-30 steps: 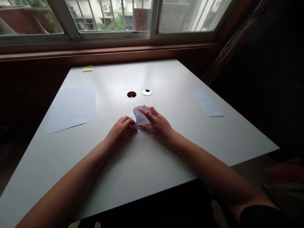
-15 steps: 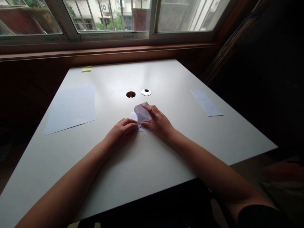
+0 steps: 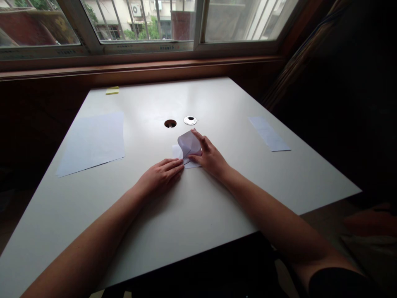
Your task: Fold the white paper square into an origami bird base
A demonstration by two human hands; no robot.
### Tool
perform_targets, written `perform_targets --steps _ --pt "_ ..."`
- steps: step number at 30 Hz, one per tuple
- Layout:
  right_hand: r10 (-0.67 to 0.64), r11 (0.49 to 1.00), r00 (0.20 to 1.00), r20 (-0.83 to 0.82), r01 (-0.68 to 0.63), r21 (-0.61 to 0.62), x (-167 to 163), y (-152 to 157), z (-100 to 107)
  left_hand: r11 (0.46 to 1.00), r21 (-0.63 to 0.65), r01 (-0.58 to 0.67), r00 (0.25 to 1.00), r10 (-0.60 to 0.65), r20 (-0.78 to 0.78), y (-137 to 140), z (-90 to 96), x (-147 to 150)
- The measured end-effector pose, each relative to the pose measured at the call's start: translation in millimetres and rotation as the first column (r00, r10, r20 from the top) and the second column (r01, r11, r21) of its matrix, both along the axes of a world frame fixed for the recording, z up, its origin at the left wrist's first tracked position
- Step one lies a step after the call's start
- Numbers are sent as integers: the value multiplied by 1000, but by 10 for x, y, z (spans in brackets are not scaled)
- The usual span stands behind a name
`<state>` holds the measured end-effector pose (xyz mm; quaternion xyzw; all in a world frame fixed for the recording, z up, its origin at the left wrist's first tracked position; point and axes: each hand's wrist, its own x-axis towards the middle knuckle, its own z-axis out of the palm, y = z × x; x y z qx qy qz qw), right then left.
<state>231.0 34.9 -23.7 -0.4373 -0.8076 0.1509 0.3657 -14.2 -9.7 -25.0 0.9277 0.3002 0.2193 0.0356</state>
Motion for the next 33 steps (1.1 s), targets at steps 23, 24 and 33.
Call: perform_targets --steps 23,24,33 --pt "-83 982 986 -143 56 -181 58 132 -32 997 -9 -73 997 73 3 -21 54 -3" --pt "-87 982 987 -138 61 -179 52 134 -35 997 -7 -73 997 73 2 -21 50 -2" --pt "-114 980 991 -71 100 -174 -7 147 -32 997 2 -73 997 73 -8 -15 43 6"
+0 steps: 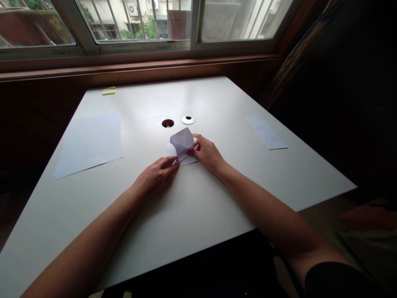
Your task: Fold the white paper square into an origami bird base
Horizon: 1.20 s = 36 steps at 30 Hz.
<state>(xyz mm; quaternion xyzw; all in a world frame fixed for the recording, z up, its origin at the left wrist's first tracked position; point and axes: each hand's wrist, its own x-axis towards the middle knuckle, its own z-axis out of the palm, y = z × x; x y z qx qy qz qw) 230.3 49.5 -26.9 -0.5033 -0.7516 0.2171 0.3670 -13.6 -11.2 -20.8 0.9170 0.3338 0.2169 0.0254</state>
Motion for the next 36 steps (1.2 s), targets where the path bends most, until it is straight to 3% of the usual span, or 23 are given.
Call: perform_targets --steps 11,27,36 --pt "57 998 998 22 -56 -10 126 58 14 1000 10 -20 1000 20 7 -1 -24 0" --pt "-87 996 982 166 80 47 -17 33 22 1000 -4 0 1000 0 -12 7 -16 5" --pt "79 995 993 89 -83 48 112 96 -7 999 -3 40 999 -40 -9 25 -13 -21"
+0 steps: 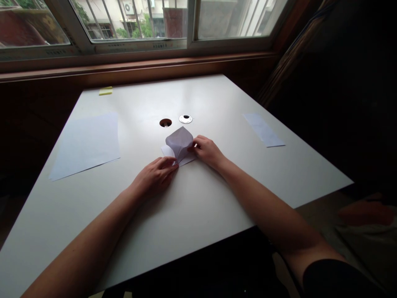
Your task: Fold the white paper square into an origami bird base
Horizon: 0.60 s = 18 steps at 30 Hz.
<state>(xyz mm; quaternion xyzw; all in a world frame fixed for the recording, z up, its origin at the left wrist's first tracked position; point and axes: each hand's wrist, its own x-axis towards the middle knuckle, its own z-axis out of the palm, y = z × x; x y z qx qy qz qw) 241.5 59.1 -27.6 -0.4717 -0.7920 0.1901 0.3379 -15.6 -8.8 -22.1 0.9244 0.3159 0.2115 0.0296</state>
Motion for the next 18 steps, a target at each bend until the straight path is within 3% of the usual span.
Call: perform_targets --steps 7,12,18 --pt "-16 998 1000 15 17 -54 -60 -44 11 994 -85 74 988 -62 141 -15 12 3" --pt "-18 997 999 27 20 -70 -87 -65 25 985 -170 38 965 8 262 3 34 15" --pt "3 996 1000 10 -2 -92 -99 -69 24 977 -205 -61 958 116 264 32 5 16"
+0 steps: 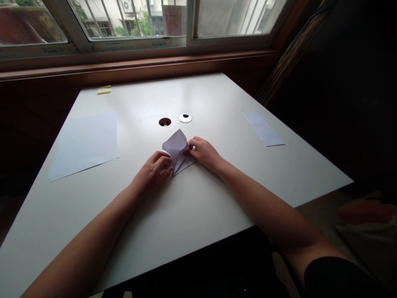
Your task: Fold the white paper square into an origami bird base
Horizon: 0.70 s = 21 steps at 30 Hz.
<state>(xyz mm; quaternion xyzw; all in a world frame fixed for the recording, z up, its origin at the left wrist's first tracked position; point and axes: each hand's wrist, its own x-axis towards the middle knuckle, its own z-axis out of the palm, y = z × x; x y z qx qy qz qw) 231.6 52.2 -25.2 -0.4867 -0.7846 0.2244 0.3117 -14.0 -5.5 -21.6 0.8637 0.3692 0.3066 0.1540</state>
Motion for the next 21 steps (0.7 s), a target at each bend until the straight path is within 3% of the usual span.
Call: perform_targets --steps 9,15,21 --pt "100 995 995 4 -100 -4 -21 -39 -9 997 39 -72 995 74 -68 13 -40 -1" --pt "114 993 993 25 -114 -1 -70 -83 12 995 100 -6 986 22 -162 16 -54 -6" --pt "86 996 995 52 -86 -4 -95 -102 27 988 155 -15 979 46 -199 -2 -63 0"
